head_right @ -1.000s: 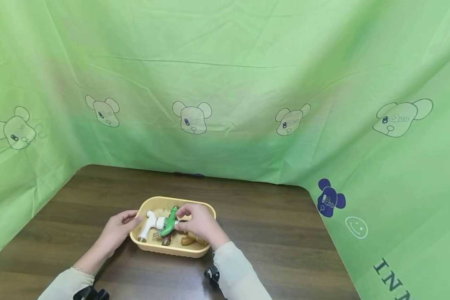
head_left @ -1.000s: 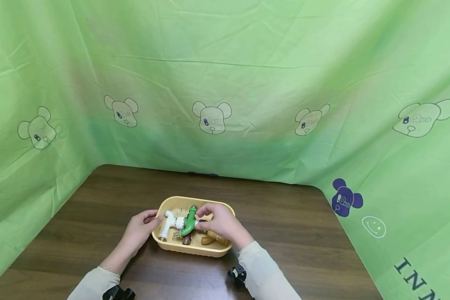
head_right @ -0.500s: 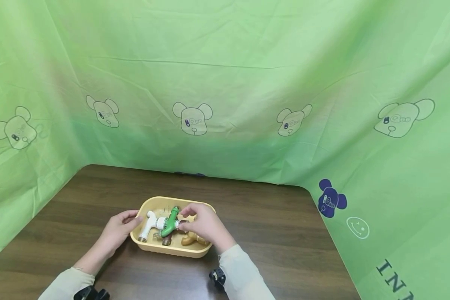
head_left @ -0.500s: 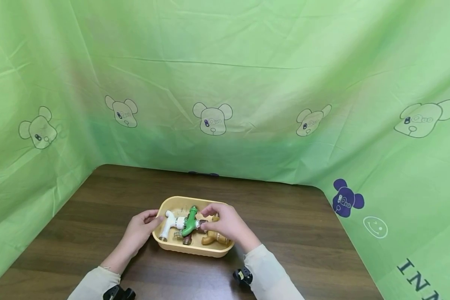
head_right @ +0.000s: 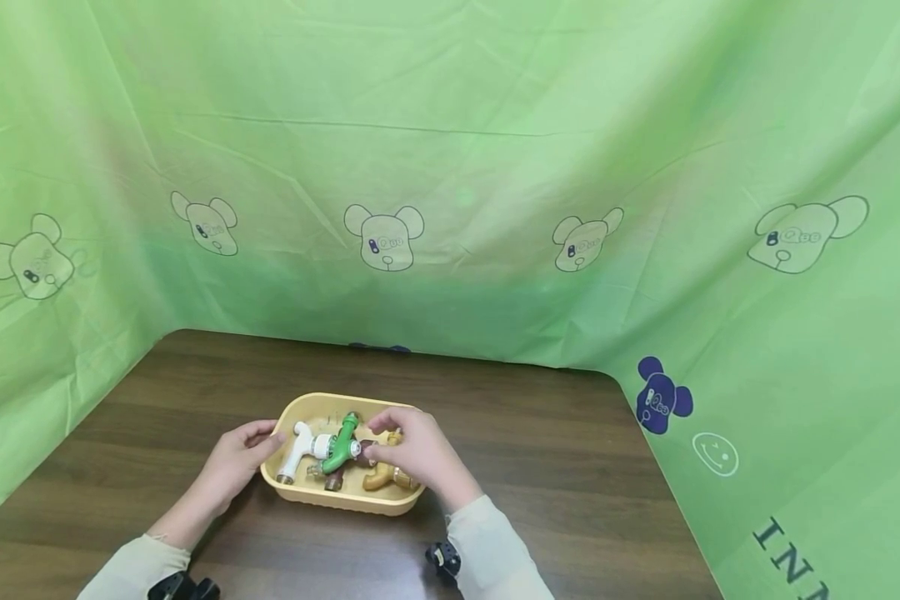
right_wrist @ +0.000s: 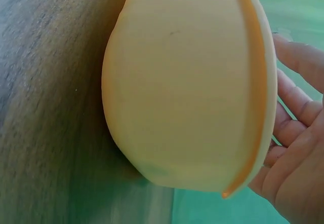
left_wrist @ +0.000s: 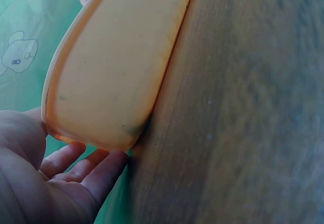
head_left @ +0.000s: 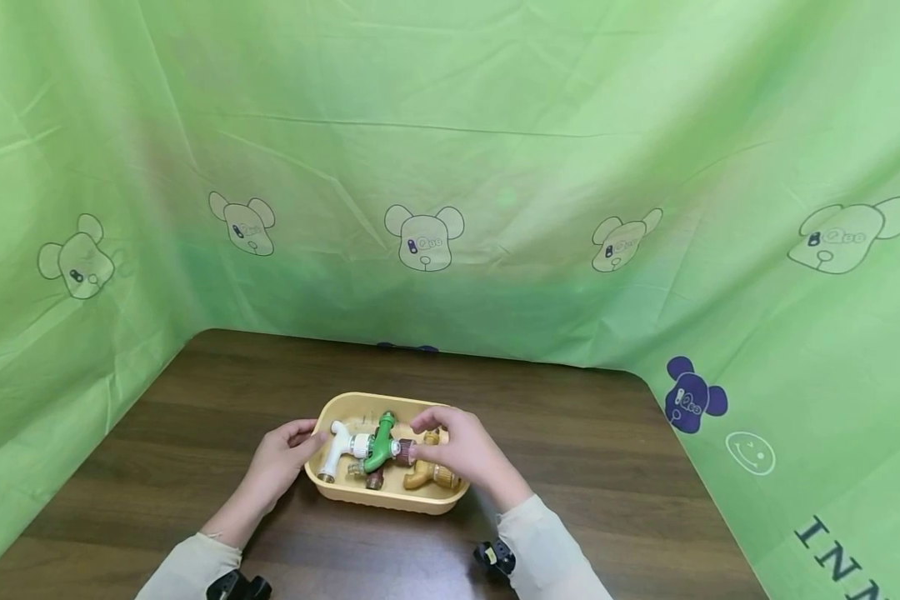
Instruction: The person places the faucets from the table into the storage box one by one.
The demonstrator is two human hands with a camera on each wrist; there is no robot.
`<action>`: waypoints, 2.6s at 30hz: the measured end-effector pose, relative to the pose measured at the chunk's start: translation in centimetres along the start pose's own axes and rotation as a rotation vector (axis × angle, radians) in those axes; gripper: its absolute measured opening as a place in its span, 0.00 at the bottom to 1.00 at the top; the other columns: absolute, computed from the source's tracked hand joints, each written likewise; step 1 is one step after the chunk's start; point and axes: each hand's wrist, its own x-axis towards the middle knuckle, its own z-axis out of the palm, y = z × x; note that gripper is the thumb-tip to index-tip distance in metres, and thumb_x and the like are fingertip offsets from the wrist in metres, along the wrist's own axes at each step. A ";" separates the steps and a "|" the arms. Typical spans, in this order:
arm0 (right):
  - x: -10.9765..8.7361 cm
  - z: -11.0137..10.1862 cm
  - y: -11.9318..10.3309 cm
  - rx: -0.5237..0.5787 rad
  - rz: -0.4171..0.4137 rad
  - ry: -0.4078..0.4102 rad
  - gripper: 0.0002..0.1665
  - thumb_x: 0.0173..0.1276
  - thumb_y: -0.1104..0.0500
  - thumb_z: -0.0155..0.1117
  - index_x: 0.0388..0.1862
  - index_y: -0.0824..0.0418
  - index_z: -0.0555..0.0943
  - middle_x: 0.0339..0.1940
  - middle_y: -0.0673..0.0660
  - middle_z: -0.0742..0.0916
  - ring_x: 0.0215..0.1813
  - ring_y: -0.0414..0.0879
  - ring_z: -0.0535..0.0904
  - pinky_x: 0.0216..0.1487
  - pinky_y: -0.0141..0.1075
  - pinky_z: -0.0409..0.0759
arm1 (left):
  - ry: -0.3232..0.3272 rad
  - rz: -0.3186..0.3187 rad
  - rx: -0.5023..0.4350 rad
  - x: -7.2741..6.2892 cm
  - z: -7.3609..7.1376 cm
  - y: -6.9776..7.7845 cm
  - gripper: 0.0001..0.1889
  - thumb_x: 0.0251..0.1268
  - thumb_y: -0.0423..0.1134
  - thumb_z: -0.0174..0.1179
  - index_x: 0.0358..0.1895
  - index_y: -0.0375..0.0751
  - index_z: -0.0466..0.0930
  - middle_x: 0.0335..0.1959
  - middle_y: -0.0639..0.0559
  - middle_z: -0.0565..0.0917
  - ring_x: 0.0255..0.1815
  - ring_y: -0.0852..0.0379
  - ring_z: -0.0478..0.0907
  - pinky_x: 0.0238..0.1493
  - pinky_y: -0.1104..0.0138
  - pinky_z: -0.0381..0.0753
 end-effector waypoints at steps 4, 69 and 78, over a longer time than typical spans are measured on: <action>-0.3 -0.1 0.3 -0.009 -0.022 0.014 0.19 0.61 0.55 0.78 0.49 0.58 0.85 0.46 0.49 0.88 0.57 0.52 0.81 0.64 0.56 0.75 | 0.000 -0.004 0.008 0.0 0.0 0.0 0.21 0.73 0.38 0.64 0.61 0.27 0.79 0.51 0.35 0.86 0.51 0.52 0.84 0.44 0.73 0.83; -3.4 -3.0 2.8 -0.162 -0.092 0.248 0.12 0.61 0.58 0.78 0.44 0.52 0.87 0.43 0.39 0.88 0.55 0.41 0.80 0.63 0.47 0.76 | -0.013 0.004 -0.001 0.6 -0.1 0.3 0.22 0.72 0.38 0.65 0.61 0.25 0.78 0.52 0.34 0.86 0.50 0.51 0.83 0.42 0.73 0.82; -3.7 -3.4 3.4 -0.177 -0.097 0.263 0.13 0.61 0.58 0.78 0.44 0.52 0.87 0.43 0.39 0.88 0.54 0.41 0.80 0.61 0.45 0.77 | -0.010 0.002 -0.008 0.5 -0.1 0.3 0.22 0.72 0.38 0.65 0.61 0.25 0.78 0.51 0.34 0.86 0.50 0.52 0.83 0.43 0.73 0.83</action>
